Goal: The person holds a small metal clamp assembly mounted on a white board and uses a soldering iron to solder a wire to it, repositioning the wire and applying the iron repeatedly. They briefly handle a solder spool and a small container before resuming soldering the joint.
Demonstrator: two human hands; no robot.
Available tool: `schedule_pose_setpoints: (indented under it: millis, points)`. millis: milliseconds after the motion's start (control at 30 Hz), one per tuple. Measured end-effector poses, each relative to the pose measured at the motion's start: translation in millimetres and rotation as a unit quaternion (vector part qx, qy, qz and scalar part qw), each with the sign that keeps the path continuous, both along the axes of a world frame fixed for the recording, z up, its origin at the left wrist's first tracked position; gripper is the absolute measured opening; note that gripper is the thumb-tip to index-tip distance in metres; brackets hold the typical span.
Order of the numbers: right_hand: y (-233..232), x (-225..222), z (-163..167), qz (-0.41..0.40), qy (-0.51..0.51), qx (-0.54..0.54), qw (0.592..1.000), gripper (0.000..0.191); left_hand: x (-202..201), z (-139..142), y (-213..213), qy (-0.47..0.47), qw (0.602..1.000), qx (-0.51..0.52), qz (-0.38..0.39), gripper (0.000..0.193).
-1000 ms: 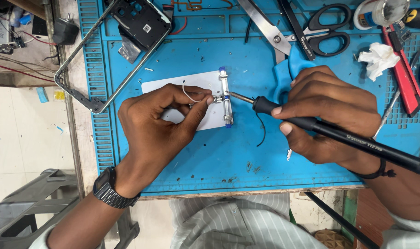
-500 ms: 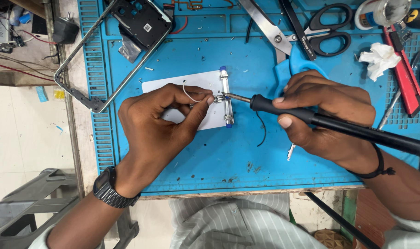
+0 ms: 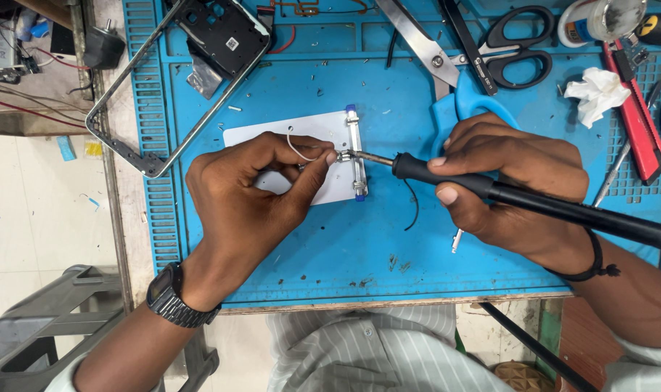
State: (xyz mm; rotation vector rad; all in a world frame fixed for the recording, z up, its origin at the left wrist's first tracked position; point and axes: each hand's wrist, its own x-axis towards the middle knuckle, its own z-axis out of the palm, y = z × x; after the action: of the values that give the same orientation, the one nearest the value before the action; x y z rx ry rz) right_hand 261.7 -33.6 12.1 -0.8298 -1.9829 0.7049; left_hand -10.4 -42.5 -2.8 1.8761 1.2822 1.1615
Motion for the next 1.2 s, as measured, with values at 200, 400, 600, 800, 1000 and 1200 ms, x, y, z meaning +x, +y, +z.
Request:
schedule_pose_setpoints:
  millis: [200,400,600,800,1000,1200]
  points:
    - [1,-2,2,0.011,0.001,0.006,1.000,0.019,0,0,0,0.002,1.000,0.001,0.001,0.015]
    - [1,-2,8,0.035,-0.013,-0.008,0.999,0.015,0,0,0,0.003,1.000,0.001,-0.002,0.015]
    - [0,-3,13,0.053,-0.034,-0.010,0.998,0.017,0,-1,-1,0.009,1.000,0.001,0.005,0.016]
    - [0,-2,12,0.050,-0.030,-0.008,0.998,0.018,0,-1,0,0.009,1.000,0.003,0.004,0.016]
    - [0,-2,7,0.045,0.000,0.015,0.999,0.015,0,-1,-1,0.008,1.000,0.007,0.005,0.015]
    - [-1,4,3,0.014,0.011,0.001,1.000,0.016,0,-2,-1,0.006,1.000,0.007,0.006,0.016]
